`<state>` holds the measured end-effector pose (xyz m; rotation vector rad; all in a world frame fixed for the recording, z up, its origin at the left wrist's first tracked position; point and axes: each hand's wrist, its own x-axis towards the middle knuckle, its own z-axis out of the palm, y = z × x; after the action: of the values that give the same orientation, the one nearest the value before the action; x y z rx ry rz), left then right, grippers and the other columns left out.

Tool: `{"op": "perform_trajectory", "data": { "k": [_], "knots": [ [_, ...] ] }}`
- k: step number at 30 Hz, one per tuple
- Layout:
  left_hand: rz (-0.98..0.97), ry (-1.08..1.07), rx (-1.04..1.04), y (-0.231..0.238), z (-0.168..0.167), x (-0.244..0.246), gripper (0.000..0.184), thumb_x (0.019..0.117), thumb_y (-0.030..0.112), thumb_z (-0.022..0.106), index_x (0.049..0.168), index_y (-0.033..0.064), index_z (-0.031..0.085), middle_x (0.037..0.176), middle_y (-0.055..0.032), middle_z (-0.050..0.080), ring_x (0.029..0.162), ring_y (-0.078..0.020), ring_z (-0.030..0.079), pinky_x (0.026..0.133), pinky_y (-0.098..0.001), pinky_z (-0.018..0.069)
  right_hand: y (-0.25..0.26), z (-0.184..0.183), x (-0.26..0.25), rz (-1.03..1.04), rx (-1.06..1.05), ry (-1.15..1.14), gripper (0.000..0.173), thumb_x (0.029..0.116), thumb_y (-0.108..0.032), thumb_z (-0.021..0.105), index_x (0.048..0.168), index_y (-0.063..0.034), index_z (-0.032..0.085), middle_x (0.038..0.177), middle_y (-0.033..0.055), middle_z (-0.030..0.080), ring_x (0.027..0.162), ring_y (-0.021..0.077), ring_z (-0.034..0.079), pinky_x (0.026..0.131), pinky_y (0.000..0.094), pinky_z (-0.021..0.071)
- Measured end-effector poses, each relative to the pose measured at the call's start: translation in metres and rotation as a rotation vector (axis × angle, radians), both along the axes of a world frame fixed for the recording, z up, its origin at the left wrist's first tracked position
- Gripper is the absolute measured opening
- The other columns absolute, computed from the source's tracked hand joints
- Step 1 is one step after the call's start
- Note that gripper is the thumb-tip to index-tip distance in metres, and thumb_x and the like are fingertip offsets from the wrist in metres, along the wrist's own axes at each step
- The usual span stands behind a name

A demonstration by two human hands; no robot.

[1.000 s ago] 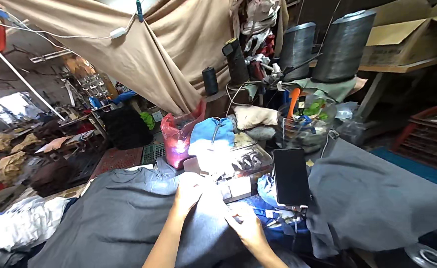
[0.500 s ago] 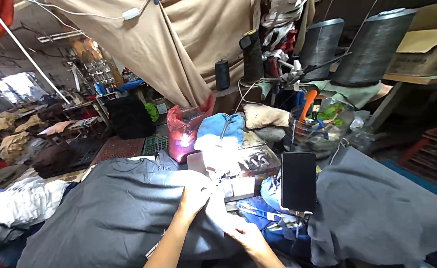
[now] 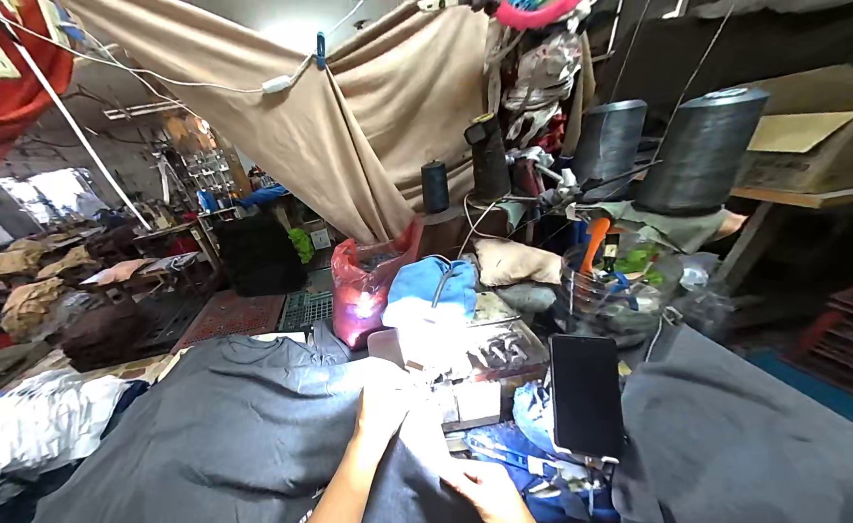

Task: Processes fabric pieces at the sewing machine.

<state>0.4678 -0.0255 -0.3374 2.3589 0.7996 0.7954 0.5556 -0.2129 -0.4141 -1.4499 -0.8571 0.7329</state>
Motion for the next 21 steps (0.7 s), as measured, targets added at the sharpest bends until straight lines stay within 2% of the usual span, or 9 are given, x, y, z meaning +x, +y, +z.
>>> {"op": "perform_trajectory", "data": {
  "k": [4,7,8,10,12,16,19,20,21],
  "knots": [
    [0.056,0.02,-0.021,0.005,0.002,0.006,0.028,0.0899,0.026,0.071,0.103,0.0005,0.076,0.109,-0.0144,0.074,0.109,-0.0241,0.068,0.101,-0.0421,0.0525,0.005,0.003,-0.003,-0.041,-0.01,-0.029,0.016,0.0923,-0.012,0.071,0.08,-0.0029,0.075,0.072,-0.0017,0.068,0.07,0.0024,0.062,0.073,0.028,0.0526],
    [0.195,0.242,-0.15,-0.01,0.05,0.017,0.045,0.0996,0.027,0.063,0.133,-0.0028,0.062,0.131,-0.02,0.065,0.126,-0.0278,0.061,0.111,-0.0423,0.0441,0.024,0.016,-0.002,-0.115,-0.024,-0.008,0.017,0.0924,-0.013,0.071,0.08,-0.0023,0.074,0.073,0.0005,0.067,0.071,0.0054,0.061,0.074,0.0312,0.0517],
    [0.231,0.279,-0.155,-0.007,0.054,0.023,0.045,0.103,0.028,0.057,0.136,-0.0021,0.06,0.133,-0.021,0.065,0.127,-0.0299,0.061,0.111,-0.0452,0.044,0.031,0.018,0.0,-0.138,-0.007,-0.018,0.015,0.0918,-0.012,0.071,0.08,-0.0025,0.075,0.073,0.0006,0.069,0.072,0.0052,0.063,0.075,0.0307,0.0528],
    [0.309,0.276,-0.046,0.005,0.044,0.034,0.041,0.1024,0.032,0.054,0.128,0.0029,0.067,0.121,-0.0181,0.07,0.115,-0.0301,0.067,0.101,-0.0487,0.0514,0.045,0.02,0.001,-0.221,-0.015,-0.017,0.012,0.0872,-0.007,0.071,0.076,-0.0023,0.072,0.07,0.0008,0.065,0.069,0.0071,0.061,0.071,0.0315,0.0514],
    [0.317,0.338,0.049,0.018,0.034,0.038,0.04,0.1014,0.035,0.054,0.124,0.0066,0.07,0.12,-0.015,0.071,0.114,-0.029,0.067,0.1,-0.049,0.052,0.052,0.029,-0.002,-0.306,-0.101,0.02,0.013,0.0902,-0.004,0.067,0.08,0.0034,0.069,0.074,0.0076,0.063,0.073,0.0148,0.06,0.073,0.037,0.0507],
    [0.251,0.455,0.147,0.055,0.008,0.047,0.037,0.1046,0.029,0.047,0.124,0.0073,0.07,0.129,-0.0121,0.068,0.126,-0.0269,0.061,0.111,-0.0464,0.0448,0.06,0.038,-0.005,-0.383,-0.174,0.019,0.018,0.097,-0.01,0.062,0.095,0.0065,0.07,0.084,0.015,0.066,0.082,0.0227,0.063,0.079,0.0429,0.0508],
    [0.305,0.529,0.134,0.051,0.013,0.045,0.042,0.1067,0.032,0.042,0.138,0.0139,0.064,0.147,-0.0067,0.059,0.142,-0.0242,0.048,0.123,-0.0533,0.0273,0.056,0.034,-0.003,-0.355,-0.178,-0.045,0.019,0.0963,-0.012,0.064,0.092,0.0056,0.07,0.085,0.0152,0.066,0.084,0.0232,0.063,0.081,0.0434,0.0511],
    [0.314,0.438,0.131,0.047,0.013,0.035,0.042,0.1057,0.031,0.044,0.137,0.0139,0.064,0.15,-0.0063,0.056,0.144,-0.0234,0.046,0.124,-0.0511,0.0274,0.051,0.029,0.0,-0.332,-0.163,-0.095,0.02,0.0943,-0.013,0.066,0.087,0.0042,0.071,0.081,0.0134,0.066,0.08,0.022,0.063,0.079,0.0436,0.0512],
    [0.321,0.243,0.119,0.046,0.01,0.019,0.036,0.1036,0.03,0.049,0.128,0.0135,0.071,0.146,-0.0052,0.06,0.139,-0.0206,0.052,0.121,-0.0449,0.0347,0.045,0.021,0.005,-0.304,-0.122,-0.165,0.02,0.0911,-0.016,0.069,0.08,0.0006,0.072,0.075,0.0091,0.066,0.075,0.0182,0.063,0.074,0.0418,0.0517]
  ]
}}
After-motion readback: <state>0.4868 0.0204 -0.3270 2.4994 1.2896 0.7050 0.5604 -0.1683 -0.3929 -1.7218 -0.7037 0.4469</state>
